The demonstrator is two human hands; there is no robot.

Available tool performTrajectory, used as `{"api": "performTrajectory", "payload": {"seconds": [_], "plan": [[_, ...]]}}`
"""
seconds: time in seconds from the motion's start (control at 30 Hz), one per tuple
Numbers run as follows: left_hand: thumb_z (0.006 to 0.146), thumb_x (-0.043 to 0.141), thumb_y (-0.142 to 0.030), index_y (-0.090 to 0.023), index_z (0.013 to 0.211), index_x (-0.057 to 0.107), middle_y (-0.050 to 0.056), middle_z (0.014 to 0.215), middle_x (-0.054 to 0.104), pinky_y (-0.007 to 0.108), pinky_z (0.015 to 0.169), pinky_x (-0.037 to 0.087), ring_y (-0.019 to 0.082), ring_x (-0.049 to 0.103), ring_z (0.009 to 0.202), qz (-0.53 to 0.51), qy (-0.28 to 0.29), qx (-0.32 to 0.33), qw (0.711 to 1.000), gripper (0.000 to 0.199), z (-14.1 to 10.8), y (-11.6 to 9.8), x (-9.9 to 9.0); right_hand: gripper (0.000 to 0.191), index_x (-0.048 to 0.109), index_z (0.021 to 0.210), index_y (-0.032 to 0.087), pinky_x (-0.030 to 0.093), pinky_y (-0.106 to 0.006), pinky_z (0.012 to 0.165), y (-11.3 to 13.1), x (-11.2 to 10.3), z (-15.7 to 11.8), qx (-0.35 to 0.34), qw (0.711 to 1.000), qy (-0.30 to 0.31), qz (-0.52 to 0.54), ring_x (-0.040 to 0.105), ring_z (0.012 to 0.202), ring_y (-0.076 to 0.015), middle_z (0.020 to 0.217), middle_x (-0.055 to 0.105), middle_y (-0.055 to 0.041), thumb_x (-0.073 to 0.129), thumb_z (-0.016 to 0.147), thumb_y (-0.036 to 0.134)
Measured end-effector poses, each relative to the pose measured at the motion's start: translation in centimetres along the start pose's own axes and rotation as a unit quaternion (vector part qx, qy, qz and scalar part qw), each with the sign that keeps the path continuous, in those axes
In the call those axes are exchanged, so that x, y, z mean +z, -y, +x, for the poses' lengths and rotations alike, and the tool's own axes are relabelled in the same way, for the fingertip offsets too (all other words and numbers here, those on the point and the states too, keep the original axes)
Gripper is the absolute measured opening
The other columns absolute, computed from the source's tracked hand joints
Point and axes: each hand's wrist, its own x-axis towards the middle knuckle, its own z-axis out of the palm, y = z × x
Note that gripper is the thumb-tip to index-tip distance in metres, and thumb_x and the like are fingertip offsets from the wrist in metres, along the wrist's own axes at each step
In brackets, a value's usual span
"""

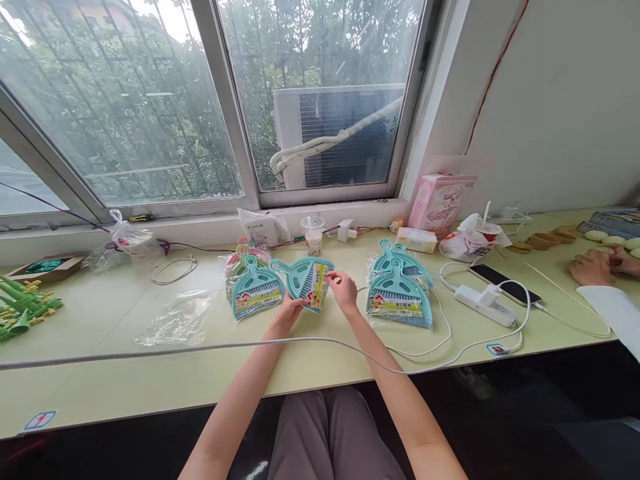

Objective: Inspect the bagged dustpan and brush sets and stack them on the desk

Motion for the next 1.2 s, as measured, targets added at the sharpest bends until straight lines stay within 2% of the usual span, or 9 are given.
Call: {"api": "performTrajectory", "payload": {"seconds": [0.13, 0.23, 0.37, 0.53, 0.77, 0.87, 0.97, 1.07, 1.2], "plan": [[0.055, 0.084, -0.007, -0.028, 0.123, 0.044, 0.007, 0.115, 0.063, 0.039, 0.095, 0.048, 0.025, 0.06, 0.11, -0.004, 0.0, 0.011, 1.0, 0.082, 0.0, -0.2, 0.1, 0.021, 0.072, 0.083, 0.024, 0.043, -0.027, 0.058, 0.3, 1.3, 1.3, 0.085, 0.996, 0.031, 0.024, 0.057, 0.051, -0.0121, 0.087, 0.075, -0.0006, 0.064, 0.077, 0.042], [0.056, 0.088, -0.015, -0.029, 0.124, 0.043, 0.006, 0.116, 0.063, 0.041, 0.095, 0.049, 0.024, 0.062, 0.108, -0.017, -0.01, 0.017, 1.0, 0.083, 0.4, 0.0, -0.1, 0.023, 0.072, 0.08, 0.022, 0.043, -0.026, 0.055, -0.1, 2.2, 1.8, 0.14, 0.988, 0.018, 0.057, 0.058, 0.05, -0.0125, 0.082, 0.075, -0.0021, 0.063, 0.074, 0.043], [0.053, 0.09, -0.013, -0.028, 0.126, 0.045, 0.007, 0.12, 0.062, 0.045, 0.096, 0.05, 0.026, 0.063, 0.109, -0.032, -0.012, 0.029, 0.999, 0.088, 1.0, 0.5, -0.5, 0.025, 0.073, 0.073, 0.024, 0.038, -0.024, 0.051, -0.9, 2.8, 2.0, 0.14, 0.989, -0.001, 0.038, 0.064, 0.063, -0.0175, 0.073, 0.074, -0.0022, 0.065, 0.07, 0.047], [0.048, 0.084, 0.001, -0.031, 0.131, 0.045, 0.007, 0.124, 0.062, 0.047, 0.097, 0.051, 0.029, 0.063, 0.113, -0.028, -0.044, 0.007, 0.999, 0.097, 1.3, 0.9, -0.9, 0.021, 0.073, 0.069, 0.026, 0.036, -0.024, 0.05, -1.8, 3.1, 1.9, 0.117, 0.993, -0.001, 0.002, 0.063, 0.06, -0.0172, 0.069, 0.073, -0.001, 0.068, 0.068, 0.047], [0.046, 0.075, 0.007, -0.028, 0.12, 0.048, 0.001, 0.108, 0.066, 0.044, 0.098, 0.05, 0.024, 0.064, 0.108, -0.014, -0.056, -0.015, 0.998, 0.087, 1.3, 0.9, -0.8, 0.03, 0.074, 0.09, 0.026, 0.038, -0.028, 0.06, -1.8, 4.0, 0.8, 0.072, 0.996, -0.047, -0.029, 0.063, 0.074, -0.0212, 0.082, 0.073, -0.0042, 0.062, 0.079, 0.051], [0.045, 0.076, 0.007, -0.024, 0.116, 0.049, 0.002, 0.105, 0.067, 0.042, 0.098, 0.05, 0.023, 0.065, 0.105, -0.021, -0.067, -0.012, 0.997, 0.082, 1.1, 0.7, -0.5, 0.047, 0.063, 0.113, 0.023, 0.038, -0.027, 0.062, -1.5, 4.3, 0.1, 0.059, 0.994, -0.087, 0.012, 0.061, 0.071, -0.0187, 0.083, 0.069, -0.002, 0.055, 0.082, 0.058], [0.047, 0.076, 0.006, -0.022, 0.113, 0.051, 0.003, 0.107, 0.067, 0.042, 0.099, 0.05, 0.024, 0.065, 0.106, -0.024, -0.062, -0.002, 0.998, 0.076, 0.9, 0.4, -0.1, 0.06, 0.049, 0.126, 0.022, 0.041, -0.027, 0.064, -1.2, 4.3, -0.8, 0.065, 0.99, -0.103, 0.074, 0.06, 0.07, -0.0171, 0.095, 0.067, -0.0029, 0.049, 0.083, 0.063], [0.05, 0.077, 0.004, -0.021, 0.113, 0.053, 0.004, 0.109, 0.068, 0.043, 0.1, 0.049, 0.024, 0.064, 0.108, -0.022, -0.051, 0.008, 0.998, 0.071, 0.7, 0.2, 0.0, 0.065, 0.041, 0.134, 0.024, 0.048, -0.03, 0.069, -1.0, 4.6, -1.5, 0.075, 0.982, -0.047, 0.167, 0.065, 0.082, -0.019, 0.116, 0.064, -0.007, 0.053, 0.081, 0.06], [0.053, 0.074, 0.006, -0.023, 0.121, 0.05, 0.004, 0.113, 0.068, 0.043, 0.098, 0.048, 0.022, 0.065, 0.101, -0.008, -0.042, 0.005, 0.999, 0.078, 0.3, -0.2, 0.1, 0.053, 0.051, 0.123, 0.026, 0.055, -0.034, 0.075, -1.3, 5.4, -1.8, 0.12, 0.933, 0.119, 0.318, 0.068, 0.095, -0.0236, 0.118, 0.067, -0.0075, 0.062, 0.076, 0.047]]}}
